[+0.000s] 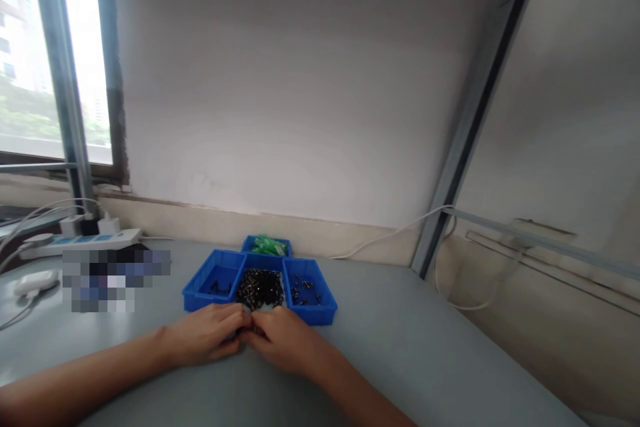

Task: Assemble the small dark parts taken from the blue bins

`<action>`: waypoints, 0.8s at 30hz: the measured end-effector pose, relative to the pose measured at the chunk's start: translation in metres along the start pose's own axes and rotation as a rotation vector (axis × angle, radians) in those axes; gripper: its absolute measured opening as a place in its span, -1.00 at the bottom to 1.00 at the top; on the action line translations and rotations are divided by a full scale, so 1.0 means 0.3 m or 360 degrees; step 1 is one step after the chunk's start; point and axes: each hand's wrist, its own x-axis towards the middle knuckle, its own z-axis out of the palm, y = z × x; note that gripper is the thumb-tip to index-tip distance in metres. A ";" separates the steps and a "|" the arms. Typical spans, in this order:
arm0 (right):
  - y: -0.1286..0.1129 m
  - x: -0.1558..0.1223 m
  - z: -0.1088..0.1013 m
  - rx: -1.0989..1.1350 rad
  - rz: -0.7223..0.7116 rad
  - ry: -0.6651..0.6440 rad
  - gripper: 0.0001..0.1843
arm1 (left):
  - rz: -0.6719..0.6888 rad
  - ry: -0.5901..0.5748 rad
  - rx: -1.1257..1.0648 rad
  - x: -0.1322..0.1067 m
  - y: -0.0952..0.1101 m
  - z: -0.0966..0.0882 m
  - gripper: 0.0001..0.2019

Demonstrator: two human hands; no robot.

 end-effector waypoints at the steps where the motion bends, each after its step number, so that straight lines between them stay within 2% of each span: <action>1: -0.001 0.000 0.000 0.0008 -0.0011 0.0002 -0.75 | 0.0012 0.0001 -0.0002 -0.001 -0.001 0.002 -0.90; 12: 0.010 0.001 0.011 -0.0059 0.0009 0.0005 -0.73 | 0.0062 -0.0031 0.0075 -0.002 -0.002 0.007 -0.97; 24: 0.017 0.000 0.007 -0.0119 0.0023 0.0057 -0.77 | 0.0027 -0.0058 0.0056 0.005 0.001 0.000 -0.88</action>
